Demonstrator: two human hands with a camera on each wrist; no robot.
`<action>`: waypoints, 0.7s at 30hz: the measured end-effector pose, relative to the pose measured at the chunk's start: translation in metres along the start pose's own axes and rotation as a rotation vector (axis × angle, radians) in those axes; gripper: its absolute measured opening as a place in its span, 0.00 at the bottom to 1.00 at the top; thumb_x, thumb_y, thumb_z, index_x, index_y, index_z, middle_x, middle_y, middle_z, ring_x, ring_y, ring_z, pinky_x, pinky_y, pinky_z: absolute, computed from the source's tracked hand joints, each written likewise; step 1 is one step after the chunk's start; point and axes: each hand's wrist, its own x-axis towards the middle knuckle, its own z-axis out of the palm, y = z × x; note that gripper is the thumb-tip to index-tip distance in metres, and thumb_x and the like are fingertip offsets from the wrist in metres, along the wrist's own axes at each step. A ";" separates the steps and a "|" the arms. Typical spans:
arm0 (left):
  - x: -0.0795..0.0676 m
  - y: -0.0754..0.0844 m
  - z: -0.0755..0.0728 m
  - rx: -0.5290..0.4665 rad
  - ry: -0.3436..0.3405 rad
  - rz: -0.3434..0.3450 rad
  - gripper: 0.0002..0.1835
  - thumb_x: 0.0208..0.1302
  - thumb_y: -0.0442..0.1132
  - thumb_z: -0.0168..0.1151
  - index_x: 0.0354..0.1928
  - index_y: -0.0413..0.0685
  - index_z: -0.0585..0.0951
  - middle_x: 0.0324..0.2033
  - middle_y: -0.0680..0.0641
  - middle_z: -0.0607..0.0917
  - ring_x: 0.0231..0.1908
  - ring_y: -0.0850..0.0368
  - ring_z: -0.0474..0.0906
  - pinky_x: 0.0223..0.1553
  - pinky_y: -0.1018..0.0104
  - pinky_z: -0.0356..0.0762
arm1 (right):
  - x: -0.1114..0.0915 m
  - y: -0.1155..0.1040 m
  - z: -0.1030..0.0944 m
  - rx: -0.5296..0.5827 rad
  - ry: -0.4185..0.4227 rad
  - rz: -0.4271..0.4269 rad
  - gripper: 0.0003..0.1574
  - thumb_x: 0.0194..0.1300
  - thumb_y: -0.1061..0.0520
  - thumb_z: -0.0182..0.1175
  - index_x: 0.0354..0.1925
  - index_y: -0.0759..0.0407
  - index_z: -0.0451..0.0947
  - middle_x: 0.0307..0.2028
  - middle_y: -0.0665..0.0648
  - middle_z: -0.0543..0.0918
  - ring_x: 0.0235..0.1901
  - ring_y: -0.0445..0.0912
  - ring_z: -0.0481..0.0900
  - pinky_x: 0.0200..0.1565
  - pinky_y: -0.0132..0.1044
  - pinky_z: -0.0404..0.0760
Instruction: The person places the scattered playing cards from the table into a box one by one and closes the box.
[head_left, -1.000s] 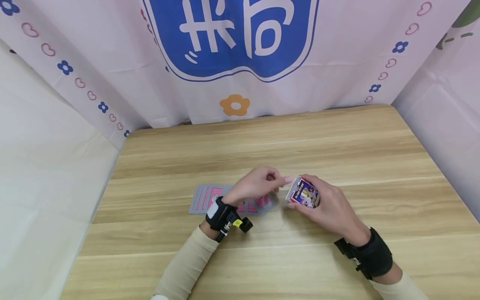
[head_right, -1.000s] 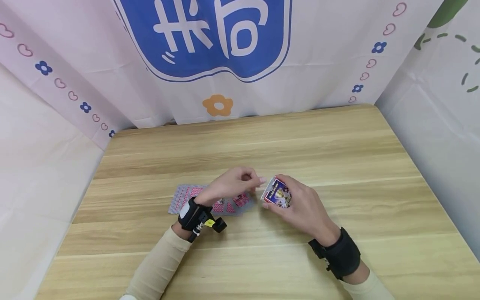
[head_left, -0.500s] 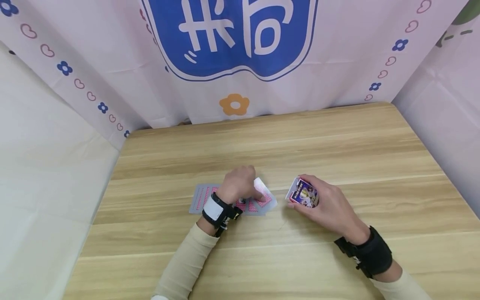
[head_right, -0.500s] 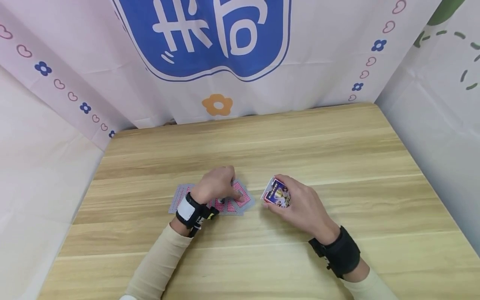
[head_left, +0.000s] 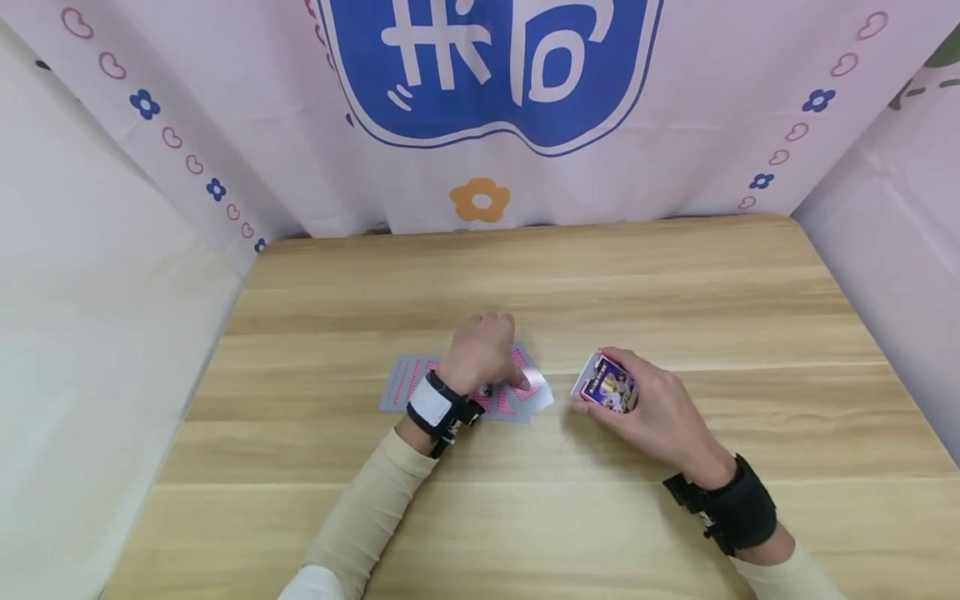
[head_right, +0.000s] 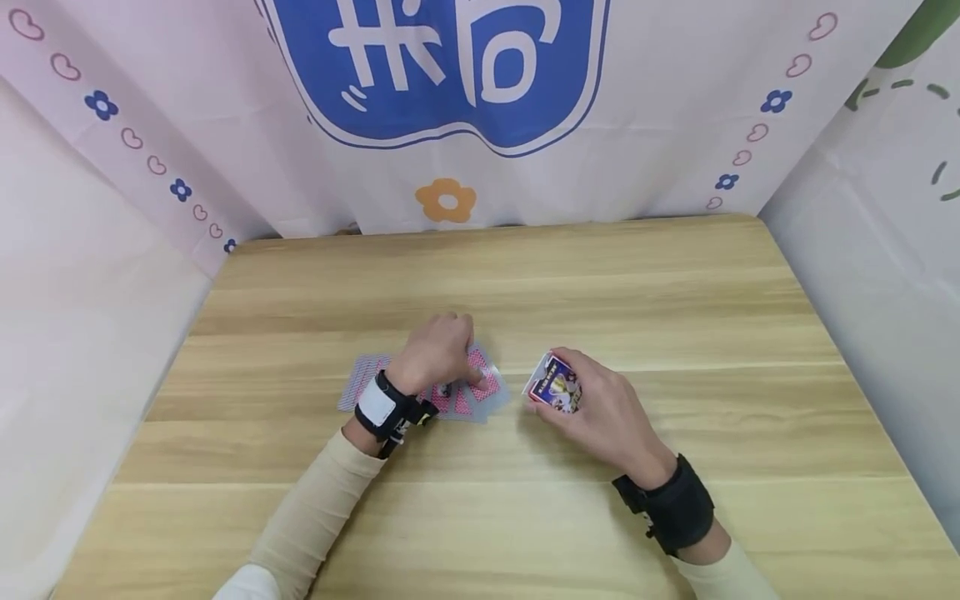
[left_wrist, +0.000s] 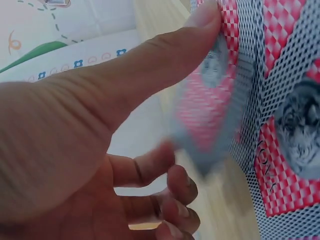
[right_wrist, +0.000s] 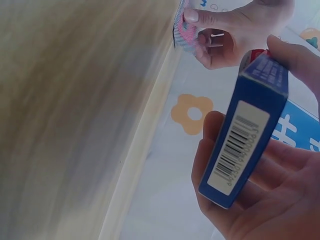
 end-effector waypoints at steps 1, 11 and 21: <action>0.001 0.000 -0.001 0.003 -0.006 0.005 0.30 0.43 0.58 0.88 0.26 0.47 0.76 0.25 0.53 0.69 0.30 0.56 0.69 0.27 0.63 0.69 | 0.001 0.000 0.000 0.001 0.003 -0.001 0.46 0.55 0.43 0.82 0.65 0.62 0.76 0.48 0.62 0.89 0.35 0.44 0.82 0.36 0.34 0.81; -0.004 -0.002 -0.017 -0.213 -0.200 0.237 0.09 0.73 0.40 0.67 0.36 0.47 0.77 0.23 0.53 0.80 0.24 0.56 0.82 0.24 0.69 0.73 | 0.000 0.001 -0.002 0.014 -0.001 0.002 0.47 0.55 0.43 0.82 0.65 0.62 0.75 0.49 0.63 0.89 0.35 0.44 0.83 0.35 0.32 0.81; -0.014 0.005 -0.035 -0.579 -0.162 0.398 0.11 0.80 0.47 0.59 0.51 0.49 0.73 0.23 0.50 0.84 0.31 0.36 0.87 0.29 0.68 0.74 | 0.002 0.002 -0.003 0.025 0.006 -0.003 0.46 0.56 0.44 0.81 0.65 0.62 0.75 0.48 0.62 0.89 0.34 0.43 0.83 0.34 0.31 0.81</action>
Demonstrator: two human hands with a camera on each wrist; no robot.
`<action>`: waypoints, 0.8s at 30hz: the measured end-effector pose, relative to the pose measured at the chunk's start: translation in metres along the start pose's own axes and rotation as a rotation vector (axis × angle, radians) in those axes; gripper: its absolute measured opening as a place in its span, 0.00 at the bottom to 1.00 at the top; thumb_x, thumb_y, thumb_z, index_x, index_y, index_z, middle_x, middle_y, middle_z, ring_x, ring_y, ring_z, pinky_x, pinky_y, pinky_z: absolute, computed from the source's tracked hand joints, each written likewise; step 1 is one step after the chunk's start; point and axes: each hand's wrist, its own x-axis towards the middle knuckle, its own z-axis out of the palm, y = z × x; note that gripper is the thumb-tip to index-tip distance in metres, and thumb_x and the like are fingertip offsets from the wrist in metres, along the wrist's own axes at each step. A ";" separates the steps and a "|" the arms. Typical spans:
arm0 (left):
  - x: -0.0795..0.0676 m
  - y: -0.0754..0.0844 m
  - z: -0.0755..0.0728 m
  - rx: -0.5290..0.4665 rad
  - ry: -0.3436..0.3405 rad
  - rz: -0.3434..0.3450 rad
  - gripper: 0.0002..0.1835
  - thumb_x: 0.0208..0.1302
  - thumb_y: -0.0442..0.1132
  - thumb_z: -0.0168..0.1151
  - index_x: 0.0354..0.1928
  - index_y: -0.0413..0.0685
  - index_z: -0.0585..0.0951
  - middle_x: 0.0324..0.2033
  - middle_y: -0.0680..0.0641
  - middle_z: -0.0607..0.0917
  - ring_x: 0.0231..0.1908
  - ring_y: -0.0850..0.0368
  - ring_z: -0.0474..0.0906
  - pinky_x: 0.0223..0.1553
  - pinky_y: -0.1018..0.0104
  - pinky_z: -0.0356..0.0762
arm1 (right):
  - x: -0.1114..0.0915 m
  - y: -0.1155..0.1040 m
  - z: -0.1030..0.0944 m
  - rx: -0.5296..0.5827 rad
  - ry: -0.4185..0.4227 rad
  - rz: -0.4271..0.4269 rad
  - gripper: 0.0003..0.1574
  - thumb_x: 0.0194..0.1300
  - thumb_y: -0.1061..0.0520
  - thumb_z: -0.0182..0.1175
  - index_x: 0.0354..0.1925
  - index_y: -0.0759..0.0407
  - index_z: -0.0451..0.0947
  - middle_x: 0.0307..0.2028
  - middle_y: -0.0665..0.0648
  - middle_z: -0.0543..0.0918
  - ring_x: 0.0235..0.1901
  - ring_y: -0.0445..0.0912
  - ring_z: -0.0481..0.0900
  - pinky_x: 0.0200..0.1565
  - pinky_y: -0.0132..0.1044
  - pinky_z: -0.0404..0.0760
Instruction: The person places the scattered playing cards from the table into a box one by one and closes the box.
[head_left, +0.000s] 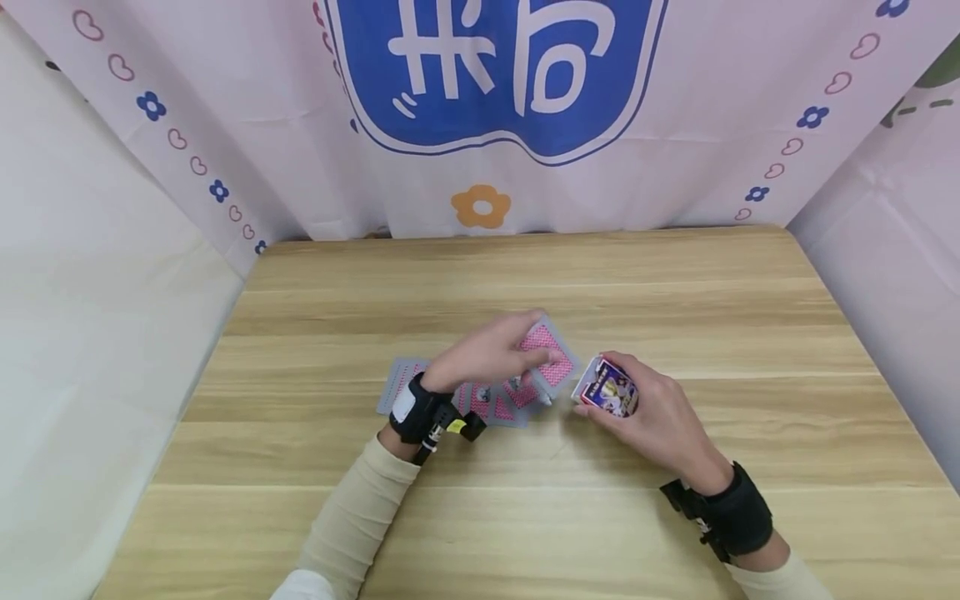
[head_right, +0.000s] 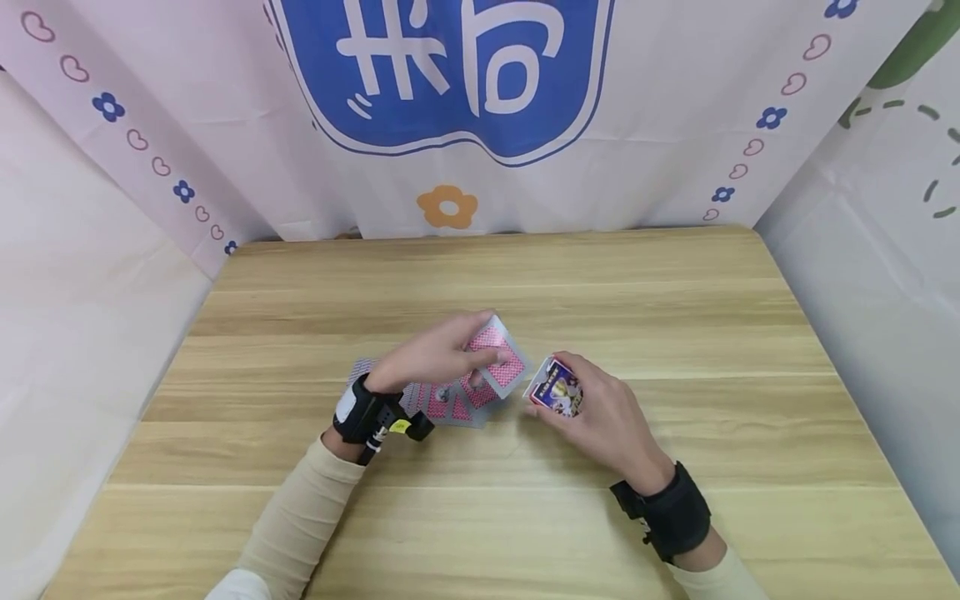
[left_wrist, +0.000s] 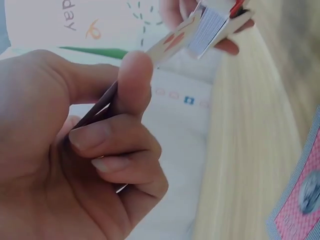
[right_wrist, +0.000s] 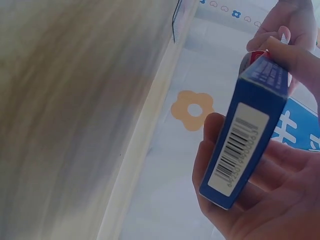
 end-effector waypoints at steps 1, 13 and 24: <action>0.001 0.000 0.001 -0.016 -0.003 0.004 0.10 0.80 0.47 0.59 0.51 0.50 0.73 0.23 0.50 0.84 0.31 0.35 0.87 0.28 0.68 0.74 | 0.000 0.000 0.001 0.002 0.000 -0.002 0.46 0.56 0.44 0.81 0.65 0.62 0.76 0.48 0.61 0.89 0.34 0.43 0.83 0.33 0.30 0.81; 0.002 0.005 0.008 -0.162 0.010 0.003 0.08 0.80 0.46 0.59 0.51 0.52 0.75 0.29 0.37 0.86 0.31 0.29 0.82 0.23 0.68 0.68 | 0.001 0.002 0.002 0.004 0.006 -0.041 0.45 0.56 0.46 0.81 0.64 0.63 0.76 0.48 0.61 0.89 0.35 0.43 0.84 0.34 0.31 0.81; 0.008 0.013 0.025 -0.081 0.096 -0.069 0.25 0.79 0.47 0.60 0.70 0.43 0.70 0.34 0.41 0.88 0.27 0.44 0.85 0.34 0.66 0.78 | -0.001 0.001 0.004 0.013 0.022 -0.077 0.45 0.53 0.47 0.83 0.63 0.62 0.76 0.45 0.59 0.89 0.33 0.41 0.81 0.31 0.30 0.80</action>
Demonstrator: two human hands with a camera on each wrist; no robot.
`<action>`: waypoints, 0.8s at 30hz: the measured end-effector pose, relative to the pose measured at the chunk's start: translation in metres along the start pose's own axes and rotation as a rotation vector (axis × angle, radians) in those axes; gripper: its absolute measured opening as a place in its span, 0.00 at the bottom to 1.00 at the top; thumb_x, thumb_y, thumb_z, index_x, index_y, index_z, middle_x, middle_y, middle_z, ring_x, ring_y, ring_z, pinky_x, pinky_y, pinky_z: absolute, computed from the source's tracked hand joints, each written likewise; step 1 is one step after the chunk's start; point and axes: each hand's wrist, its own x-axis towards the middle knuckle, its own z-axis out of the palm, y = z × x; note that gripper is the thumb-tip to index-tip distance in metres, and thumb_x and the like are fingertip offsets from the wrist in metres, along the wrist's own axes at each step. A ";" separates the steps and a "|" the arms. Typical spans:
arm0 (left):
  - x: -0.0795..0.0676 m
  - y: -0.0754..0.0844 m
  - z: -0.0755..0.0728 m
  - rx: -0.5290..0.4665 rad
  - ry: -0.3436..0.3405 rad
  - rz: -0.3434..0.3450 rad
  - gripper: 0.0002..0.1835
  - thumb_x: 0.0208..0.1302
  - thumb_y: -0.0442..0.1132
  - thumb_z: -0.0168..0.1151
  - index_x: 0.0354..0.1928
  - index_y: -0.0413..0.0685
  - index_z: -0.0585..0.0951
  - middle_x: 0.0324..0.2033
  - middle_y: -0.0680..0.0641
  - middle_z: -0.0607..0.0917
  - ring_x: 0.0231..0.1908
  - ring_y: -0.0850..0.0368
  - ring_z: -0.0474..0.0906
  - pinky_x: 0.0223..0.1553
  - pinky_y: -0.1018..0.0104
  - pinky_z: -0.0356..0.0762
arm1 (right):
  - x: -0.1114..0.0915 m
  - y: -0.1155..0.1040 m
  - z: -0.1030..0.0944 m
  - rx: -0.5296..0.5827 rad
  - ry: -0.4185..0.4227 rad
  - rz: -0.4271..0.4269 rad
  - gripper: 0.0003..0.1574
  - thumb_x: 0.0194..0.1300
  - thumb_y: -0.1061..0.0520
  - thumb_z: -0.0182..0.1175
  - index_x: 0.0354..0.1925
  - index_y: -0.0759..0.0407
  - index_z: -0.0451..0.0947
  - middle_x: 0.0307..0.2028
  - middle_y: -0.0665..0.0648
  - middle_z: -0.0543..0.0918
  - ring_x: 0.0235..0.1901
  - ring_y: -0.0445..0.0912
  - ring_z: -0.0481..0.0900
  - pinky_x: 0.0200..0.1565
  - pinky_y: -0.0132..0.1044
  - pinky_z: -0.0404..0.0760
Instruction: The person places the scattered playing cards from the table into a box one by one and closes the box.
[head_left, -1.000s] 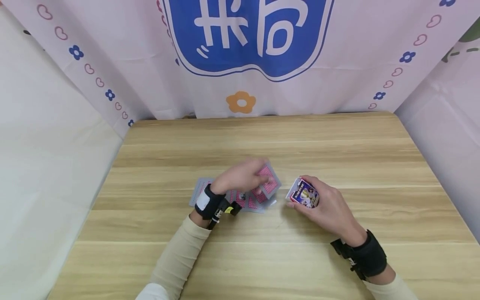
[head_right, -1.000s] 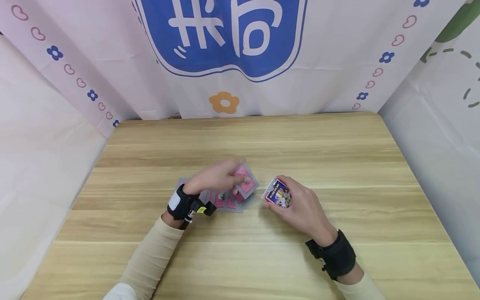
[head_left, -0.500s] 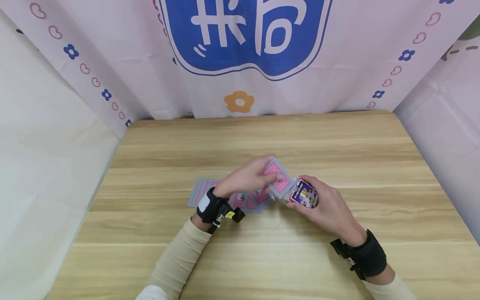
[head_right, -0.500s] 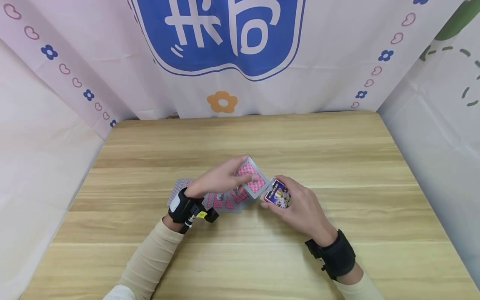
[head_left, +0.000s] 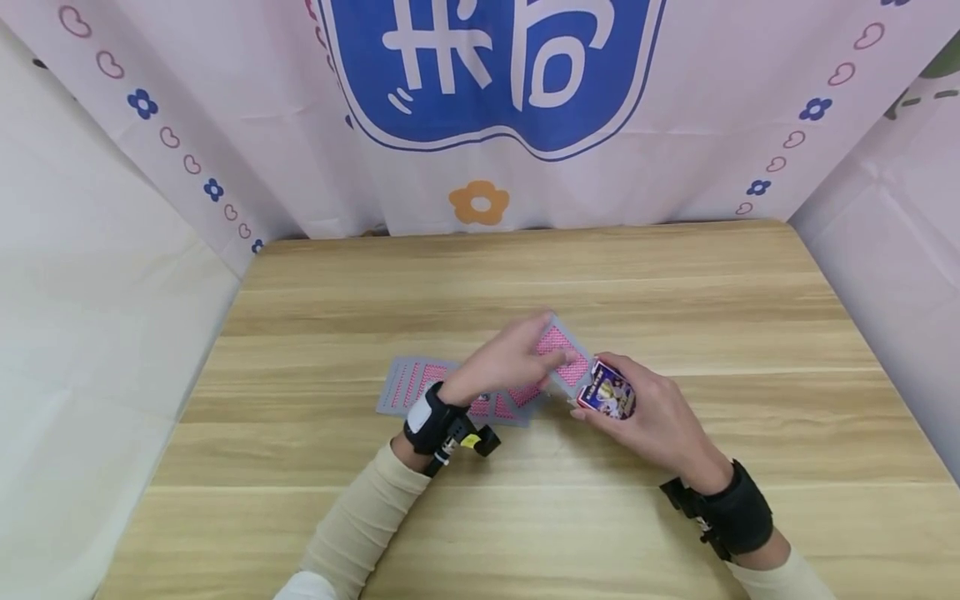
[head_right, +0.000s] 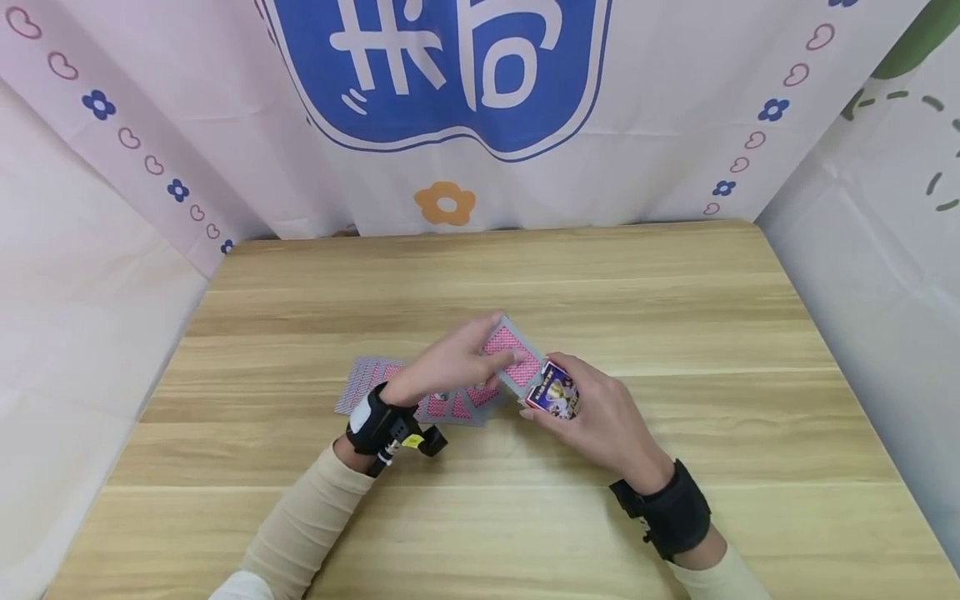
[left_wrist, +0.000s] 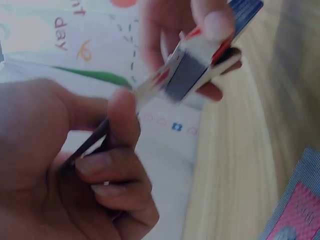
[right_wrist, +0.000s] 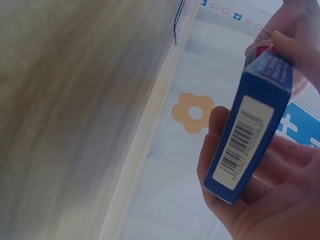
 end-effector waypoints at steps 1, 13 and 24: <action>0.001 0.000 0.004 0.002 0.013 -0.004 0.25 0.79 0.47 0.59 0.70 0.43 0.70 0.36 0.41 0.87 0.26 0.48 0.84 0.35 0.66 0.78 | 0.000 0.000 0.000 -0.002 0.010 0.000 0.45 0.53 0.47 0.83 0.63 0.62 0.77 0.45 0.59 0.89 0.32 0.40 0.81 0.31 0.30 0.80; 0.003 -0.001 0.018 -0.018 0.072 -0.018 0.12 0.83 0.50 0.51 0.49 0.50 0.75 0.23 0.55 0.73 0.20 0.61 0.65 0.22 0.69 0.63 | 0.001 0.004 -0.002 -0.048 0.060 0.019 0.46 0.52 0.49 0.83 0.62 0.67 0.76 0.45 0.63 0.89 0.32 0.44 0.83 0.30 0.30 0.79; 0.004 -0.002 0.011 -0.050 0.004 0.008 0.14 0.83 0.52 0.52 0.44 0.56 0.85 0.37 0.54 0.84 0.36 0.59 0.77 0.38 0.67 0.75 | 0.001 0.006 -0.002 -0.054 0.054 0.038 0.46 0.53 0.49 0.83 0.63 0.67 0.76 0.47 0.64 0.89 0.36 0.47 0.86 0.32 0.32 0.82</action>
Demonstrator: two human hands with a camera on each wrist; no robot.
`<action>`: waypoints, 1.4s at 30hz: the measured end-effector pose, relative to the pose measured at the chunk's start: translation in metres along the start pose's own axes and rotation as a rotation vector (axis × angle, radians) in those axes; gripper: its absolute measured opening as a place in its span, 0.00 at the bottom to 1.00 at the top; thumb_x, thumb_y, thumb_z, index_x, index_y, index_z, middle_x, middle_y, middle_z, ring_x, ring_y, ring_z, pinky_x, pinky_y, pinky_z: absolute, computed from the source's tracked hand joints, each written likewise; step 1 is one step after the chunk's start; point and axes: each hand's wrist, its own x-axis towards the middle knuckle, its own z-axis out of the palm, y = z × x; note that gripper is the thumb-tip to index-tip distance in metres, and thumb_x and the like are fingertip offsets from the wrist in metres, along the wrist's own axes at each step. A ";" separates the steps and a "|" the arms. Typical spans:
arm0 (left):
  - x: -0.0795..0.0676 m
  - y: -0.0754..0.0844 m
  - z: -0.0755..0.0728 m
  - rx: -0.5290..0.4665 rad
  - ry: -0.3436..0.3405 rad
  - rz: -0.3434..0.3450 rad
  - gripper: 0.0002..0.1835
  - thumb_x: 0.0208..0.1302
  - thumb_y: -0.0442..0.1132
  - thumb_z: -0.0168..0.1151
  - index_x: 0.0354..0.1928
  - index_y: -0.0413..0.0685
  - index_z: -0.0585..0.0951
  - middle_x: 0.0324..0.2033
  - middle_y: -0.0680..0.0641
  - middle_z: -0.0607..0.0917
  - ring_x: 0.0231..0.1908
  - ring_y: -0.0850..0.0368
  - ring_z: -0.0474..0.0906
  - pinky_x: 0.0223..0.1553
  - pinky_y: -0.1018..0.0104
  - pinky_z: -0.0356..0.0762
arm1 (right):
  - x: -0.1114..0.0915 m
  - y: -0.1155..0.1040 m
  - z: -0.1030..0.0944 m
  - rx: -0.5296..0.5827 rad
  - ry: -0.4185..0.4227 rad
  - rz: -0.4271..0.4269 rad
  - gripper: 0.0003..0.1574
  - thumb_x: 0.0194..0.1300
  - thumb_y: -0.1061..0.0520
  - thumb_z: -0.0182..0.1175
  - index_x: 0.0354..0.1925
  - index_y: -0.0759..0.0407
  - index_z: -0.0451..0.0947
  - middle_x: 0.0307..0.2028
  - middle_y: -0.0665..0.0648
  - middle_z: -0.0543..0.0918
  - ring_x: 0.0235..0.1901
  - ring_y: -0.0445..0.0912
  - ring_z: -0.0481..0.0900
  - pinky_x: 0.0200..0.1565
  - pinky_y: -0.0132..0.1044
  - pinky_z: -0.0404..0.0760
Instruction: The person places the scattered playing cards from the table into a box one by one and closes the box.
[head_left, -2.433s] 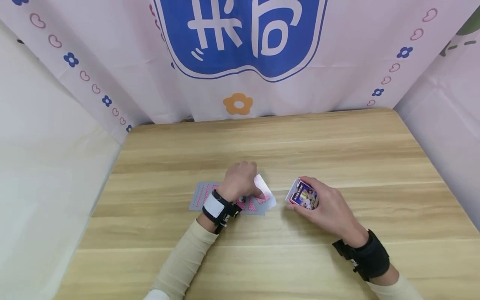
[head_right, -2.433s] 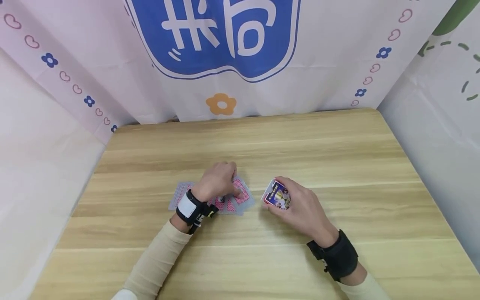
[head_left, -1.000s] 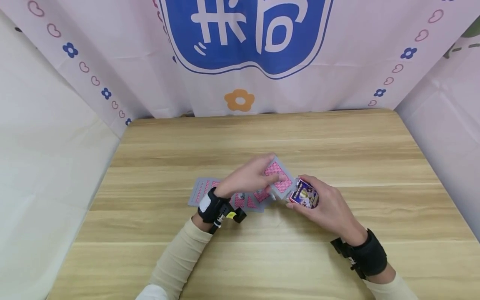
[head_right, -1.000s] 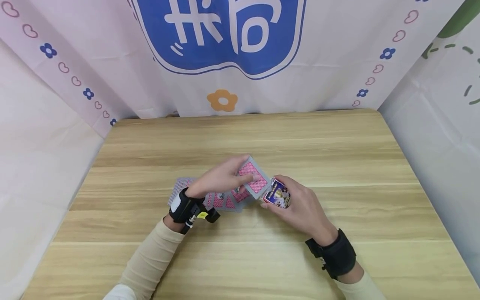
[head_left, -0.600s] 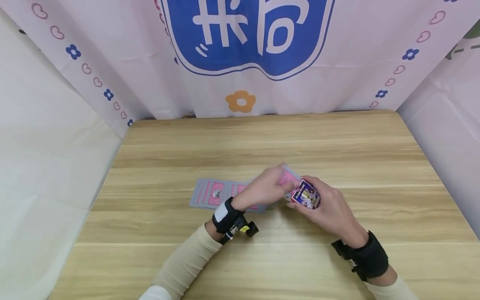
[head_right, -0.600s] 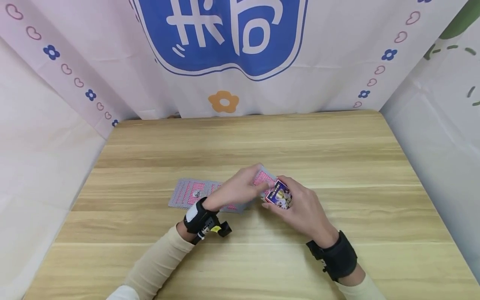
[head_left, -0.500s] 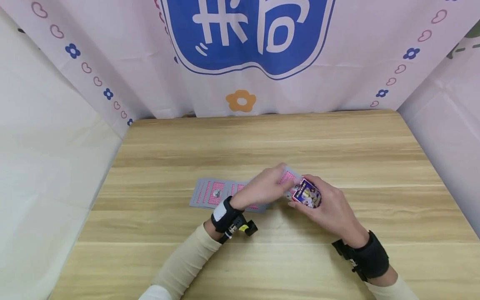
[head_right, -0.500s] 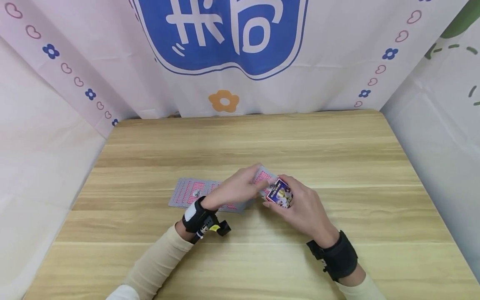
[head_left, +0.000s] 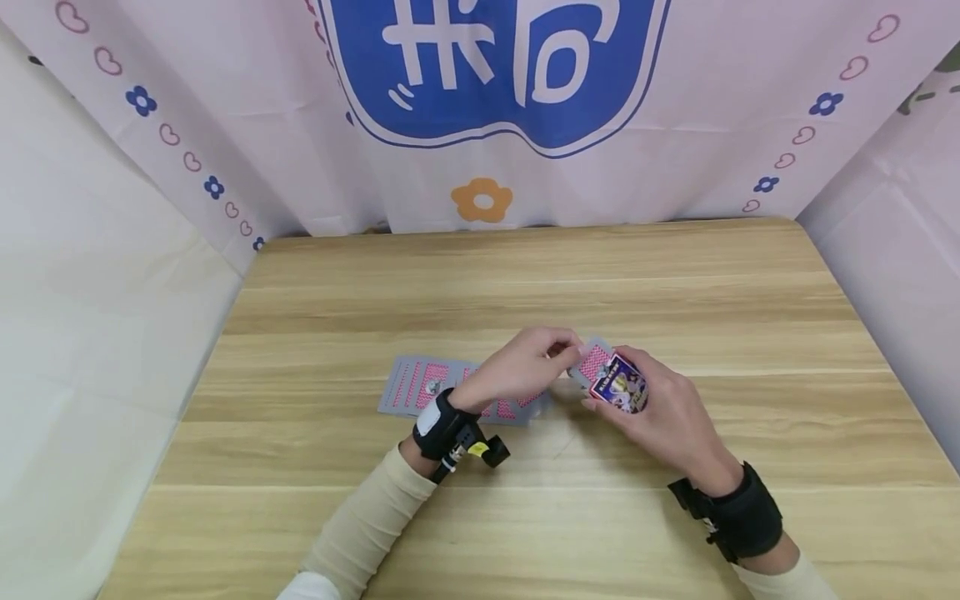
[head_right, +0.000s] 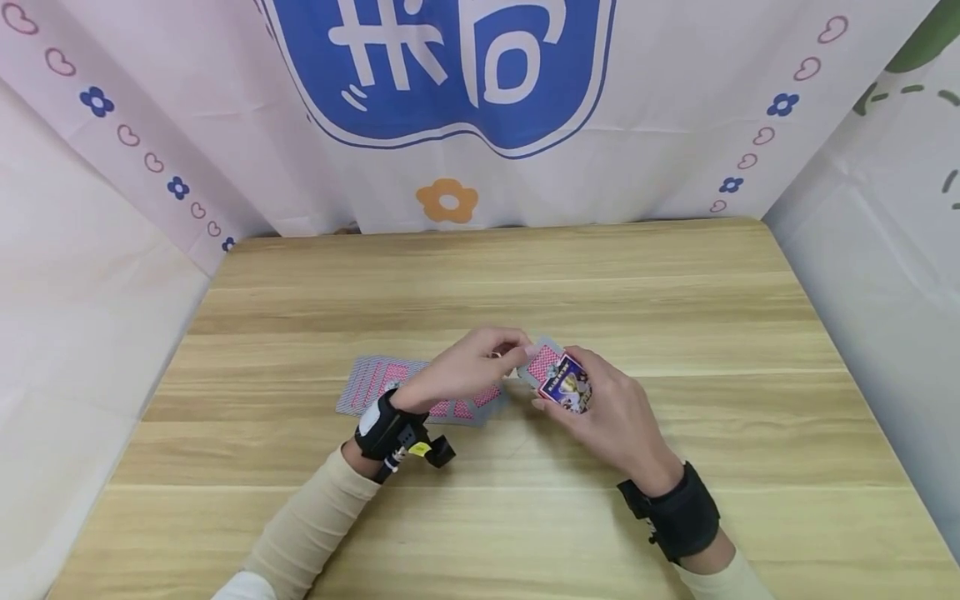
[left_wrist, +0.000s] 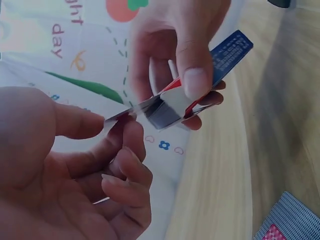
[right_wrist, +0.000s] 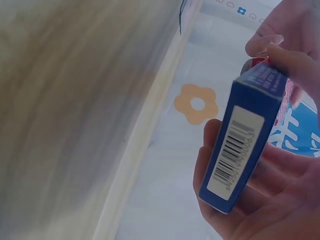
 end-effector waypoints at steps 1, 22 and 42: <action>0.000 0.000 -0.001 -0.004 -0.002 -0.007 0.14 0.82 0.51 0.53 0.45 0.56 0.86 0.38 0.55 0.85 0.39 0.59 0.78 0.40 0.66 0.76 | 0.000 0.000 0.000 0.001 0.004 -0.001 0.46 0.53 0.49 0.83 0.63 0.67 0.76 0.47 0.64 0.89 0.35 0.47 0.86 0.32 0.32 0.82; 0.013 -0.024 0.005 -0.068 -0.139 -0.168 0.25 0.71 0.60 0.66 0.36 0.41 0.84 0.27 0.53 0.78 0.21 0.61 0.68 0.21 0.68 0.65 | -0.001 -0.002 0.000 0.025 -0.029 -0.044 0.45 0.53 0.46 0.83 0.63 0.62 0.77 0.45 0.60 0.89 0.33 0.42 0.84 0.32 0.31 0.81; 0.007 -0.042 -0.018 0.789 0.017 -0.269 0.37 0.47 0.66 0.82 0.41 0.44 0.77 0.37 0.46 0.79 0.47 0.47 0.73 0.64 0.51 0.64 | -0.002 -0.003 -0.003 0.004 -0.049 -0.011 0.47 0.53 0.45 0.83 0.65 0.62 0.76 0.50 0.63 0.89 0.35 0.44 0.83 0.35 0.34 0.82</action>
